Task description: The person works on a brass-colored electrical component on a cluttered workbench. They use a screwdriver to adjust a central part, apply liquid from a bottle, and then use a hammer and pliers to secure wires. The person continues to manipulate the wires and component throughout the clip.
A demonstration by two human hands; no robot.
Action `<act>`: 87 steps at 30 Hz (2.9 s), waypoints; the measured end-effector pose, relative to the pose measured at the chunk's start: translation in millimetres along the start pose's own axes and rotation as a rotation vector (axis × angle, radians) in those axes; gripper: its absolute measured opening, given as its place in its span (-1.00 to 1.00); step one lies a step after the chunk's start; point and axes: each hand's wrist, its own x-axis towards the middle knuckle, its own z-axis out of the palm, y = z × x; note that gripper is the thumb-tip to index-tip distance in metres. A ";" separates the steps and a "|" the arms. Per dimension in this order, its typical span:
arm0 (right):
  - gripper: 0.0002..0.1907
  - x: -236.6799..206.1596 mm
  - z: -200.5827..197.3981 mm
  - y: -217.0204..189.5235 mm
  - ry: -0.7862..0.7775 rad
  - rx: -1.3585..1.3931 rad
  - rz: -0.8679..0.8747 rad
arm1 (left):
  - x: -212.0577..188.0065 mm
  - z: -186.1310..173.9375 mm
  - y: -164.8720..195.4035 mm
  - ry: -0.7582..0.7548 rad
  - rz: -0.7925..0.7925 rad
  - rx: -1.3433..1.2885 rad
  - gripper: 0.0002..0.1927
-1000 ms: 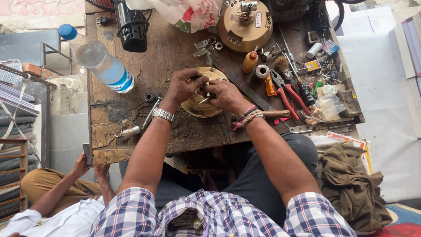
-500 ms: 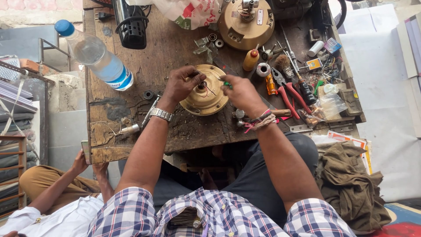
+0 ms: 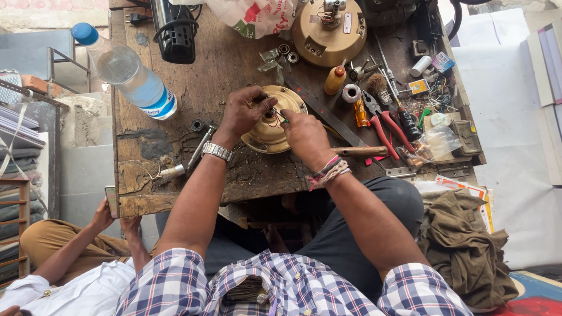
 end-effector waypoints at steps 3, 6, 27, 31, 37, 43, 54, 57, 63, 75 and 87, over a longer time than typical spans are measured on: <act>-0.74 -6.1 11.4 -6.6 0.063 -0.195 -0.056 | 1.1 5.7 0.4 0.045 0.076 0.114 -0.76; -0.79 -7.1 18.5 -7.4 0.072 -0.241 -0.073 | 1.5 9.9 1.6 0.073 0.116 0.194 -0.71; -0.74 21.3 -9.6 12.8 -0.050 0.118 0.035 | -2.6 0.1 2.0 -0.019 0.089 0.175 -0.74; -0.74 18.5 -0.3 7.3 -0.069 0.233 0.121 | -10.9 17.2 4.9 0.145 0.109 0.201 -0.68; -0.73 15.8 -1.4 8.9 -0.056 0.143 0.108 | -14.3 22.6 5.6 0.167 0.107 0.187 -0.71; -0.72 10.5 -6.4 8.6 -0.037 0.140 0.077 | -7.5 16.9 6.6 0.096 0.032 0.108 -0.75; -0.73 4.9 6.7 7.6 0.055 0.032 0.046 | -0.8 17.0 6.4 0.105 0.026 0.097 -0.76; -0.74 3.6 11.3 6.4 0.082 -0.057 0.020 | -0.4 17.5 6.9 0.105 0.025 0.062 -0.76; -0.61 2.6 10.2 2.7 0.138 -0.194 -0.060 | 1.5 18.4 7.7 0.114 0.041 0.025 -0.78; -0.74 16.7 -7.3 17.3 0.152 -0.090 -0.079 | -0.6 4.9 7.6 0.007 0.080 0.094 -0.75; -0.76 24.7 -11.9 19.6 -0.059 0.133 0.098 | -2.1 7.4 6.7 0.020 0.076 0.082 -0.77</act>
